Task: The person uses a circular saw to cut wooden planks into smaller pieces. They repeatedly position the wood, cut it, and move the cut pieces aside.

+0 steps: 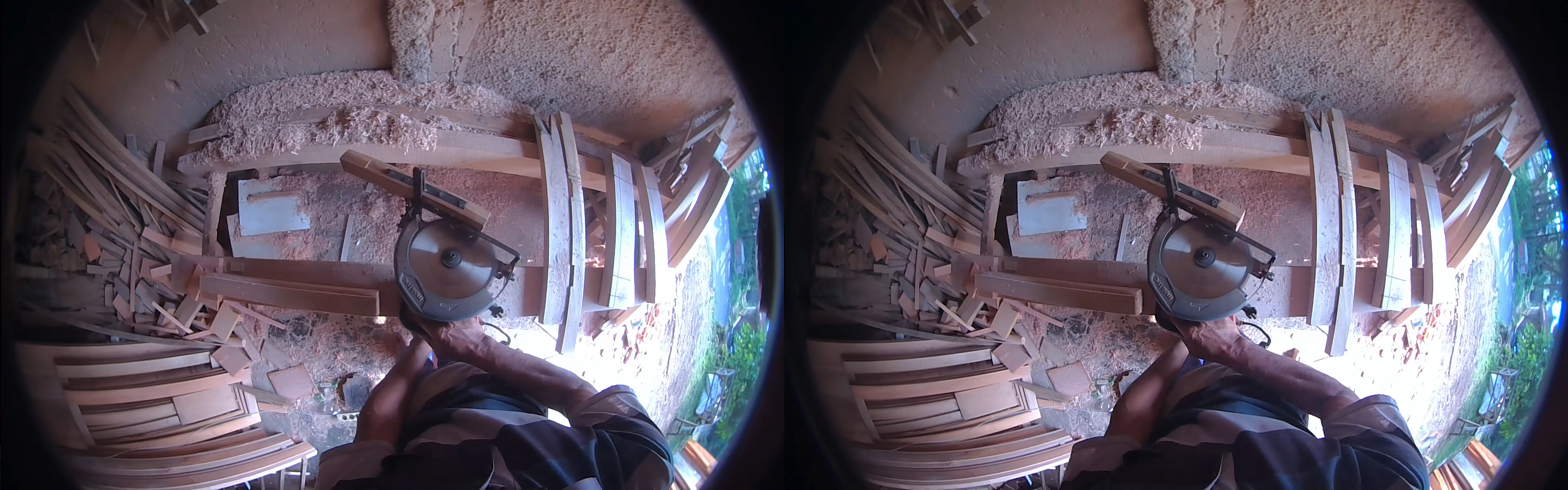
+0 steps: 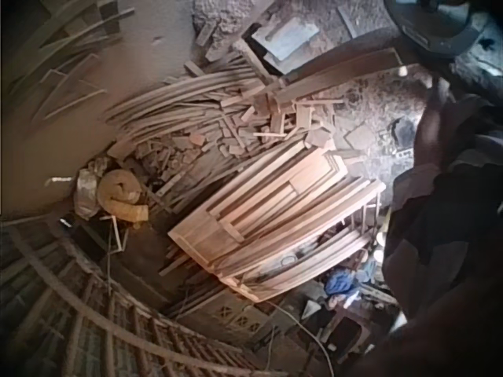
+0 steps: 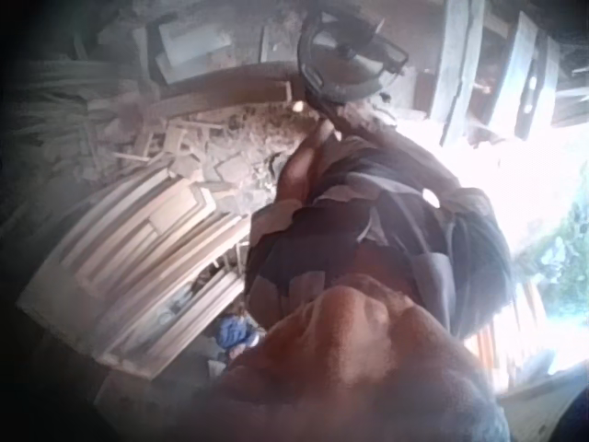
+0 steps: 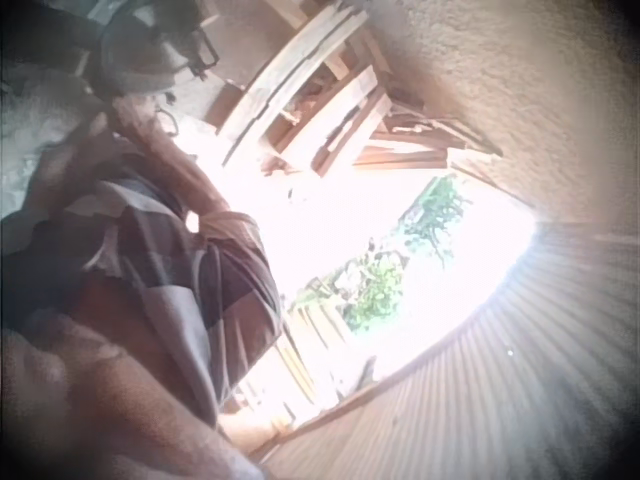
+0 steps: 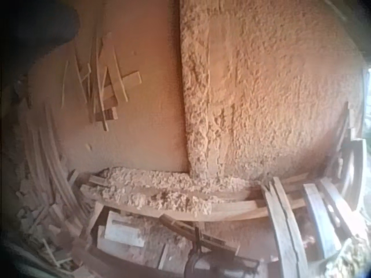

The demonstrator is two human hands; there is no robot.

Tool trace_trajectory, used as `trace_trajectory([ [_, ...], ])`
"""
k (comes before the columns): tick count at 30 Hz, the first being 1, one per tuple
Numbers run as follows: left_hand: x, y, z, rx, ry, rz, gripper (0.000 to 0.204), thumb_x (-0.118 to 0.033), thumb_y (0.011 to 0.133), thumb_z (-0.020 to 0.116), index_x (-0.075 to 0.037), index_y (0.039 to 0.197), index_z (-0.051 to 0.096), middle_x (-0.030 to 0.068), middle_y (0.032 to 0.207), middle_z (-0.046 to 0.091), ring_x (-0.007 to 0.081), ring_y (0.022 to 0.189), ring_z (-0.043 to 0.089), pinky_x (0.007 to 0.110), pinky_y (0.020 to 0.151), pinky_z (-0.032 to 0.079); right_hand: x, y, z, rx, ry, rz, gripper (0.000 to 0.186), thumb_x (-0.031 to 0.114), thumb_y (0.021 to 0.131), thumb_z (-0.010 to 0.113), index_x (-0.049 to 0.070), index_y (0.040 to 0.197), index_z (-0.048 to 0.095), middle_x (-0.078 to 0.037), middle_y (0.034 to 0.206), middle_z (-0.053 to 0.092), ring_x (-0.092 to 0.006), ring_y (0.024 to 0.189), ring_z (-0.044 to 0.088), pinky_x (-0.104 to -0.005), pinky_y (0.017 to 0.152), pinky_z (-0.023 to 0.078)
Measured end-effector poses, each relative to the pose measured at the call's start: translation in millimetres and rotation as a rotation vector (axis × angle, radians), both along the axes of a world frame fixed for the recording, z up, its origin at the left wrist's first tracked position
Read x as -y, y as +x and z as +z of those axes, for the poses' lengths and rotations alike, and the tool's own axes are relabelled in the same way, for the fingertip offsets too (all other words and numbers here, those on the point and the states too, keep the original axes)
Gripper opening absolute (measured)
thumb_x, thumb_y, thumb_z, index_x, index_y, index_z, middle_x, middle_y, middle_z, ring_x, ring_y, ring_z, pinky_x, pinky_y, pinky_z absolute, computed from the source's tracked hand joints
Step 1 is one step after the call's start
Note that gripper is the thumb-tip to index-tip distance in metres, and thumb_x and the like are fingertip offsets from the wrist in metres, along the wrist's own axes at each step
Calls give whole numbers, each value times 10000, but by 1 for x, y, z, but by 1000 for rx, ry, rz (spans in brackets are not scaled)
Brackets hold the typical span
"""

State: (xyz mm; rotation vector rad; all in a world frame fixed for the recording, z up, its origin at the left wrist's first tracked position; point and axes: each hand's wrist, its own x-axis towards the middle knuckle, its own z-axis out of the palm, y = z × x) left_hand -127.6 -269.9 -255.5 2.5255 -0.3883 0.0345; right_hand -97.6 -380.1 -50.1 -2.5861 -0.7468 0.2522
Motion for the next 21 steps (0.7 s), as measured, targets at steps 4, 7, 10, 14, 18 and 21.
trace_trajectory([
  [4, -43, -1, 2, -28, -246, -227, 507, -318, 1009, 606, -59, 1438, 530, 211, 1430, 588, 349, 1334, 574, 463, 1065, 476, -3, -27, -28, -16, 14, -22, 475, 233, 982, 572, 198, 1456, 562, -184, 1296, 665, -390, 1200, 645, -569, 993, 504],
  [7, -82, -9, 20, -236, -394, -236, 444, -277, 1014, 607, -42, 1390, 577, 221, 1368, 650, 345, 1281, 632, 447, 1019, 523, -3, -41, -53, 103, 16, -10, 475, 217, 991, 543, 170, 1464, 556, -187, 1362, 650, -368, 1270, 622, -561, 1066, 482],
  [10, -108, -17, 70, -772, -479, 41, 346, -169, 993, 609, -29, 1308, 637, 230, 1297, 682, 324, 1254, 657, 450, 971, 537, -9, -64, -110, 71, -25, -56, 471, 202, 988, 529, 142, 1453, 577, -182, 1403, 634, -349, 1312, 596, -532, 1133, 447],
  [14, -124, -51, 82, -484, -911, 255, 447, -328, 1109, 435, 35, 1284, 629, 177, 1280, 670, 335, 1112, 690, 422, 951, 559, -26, -74, -108, 146, 24, -154, 489, 210, 954, 578, 63, 1419, 610, -172, 1409, 634, -330, 1323, 582, -491, 1161, 415],
  [18, -97, -37, 133, -267, -672, 516, 658, -506, 1126, 334, 60, 1378, 557, 233, 1399, 579, 378, 1227, 610, 456, 1066, 477, -31, -74, -76, 169, -16, -158, 488, 221, 931, 607, 26, 1378, 627, -168, 1364, 657, -341, 1283, 604, -509, 1128, 429],
  [21, -72, -11, 152, -168, -738, 493, 788, -592, 1115, 313, 106, 1429, 499, 316, 1457, 524, 414, 1331, 530, 483, 1119, 404, -39, -70, -74, 149, -29, -168, 484, 214, 902, 623, 58, 1359, 642, -161, 1302, 682, -362, 1232, 626, -526, 1094, 443],
])
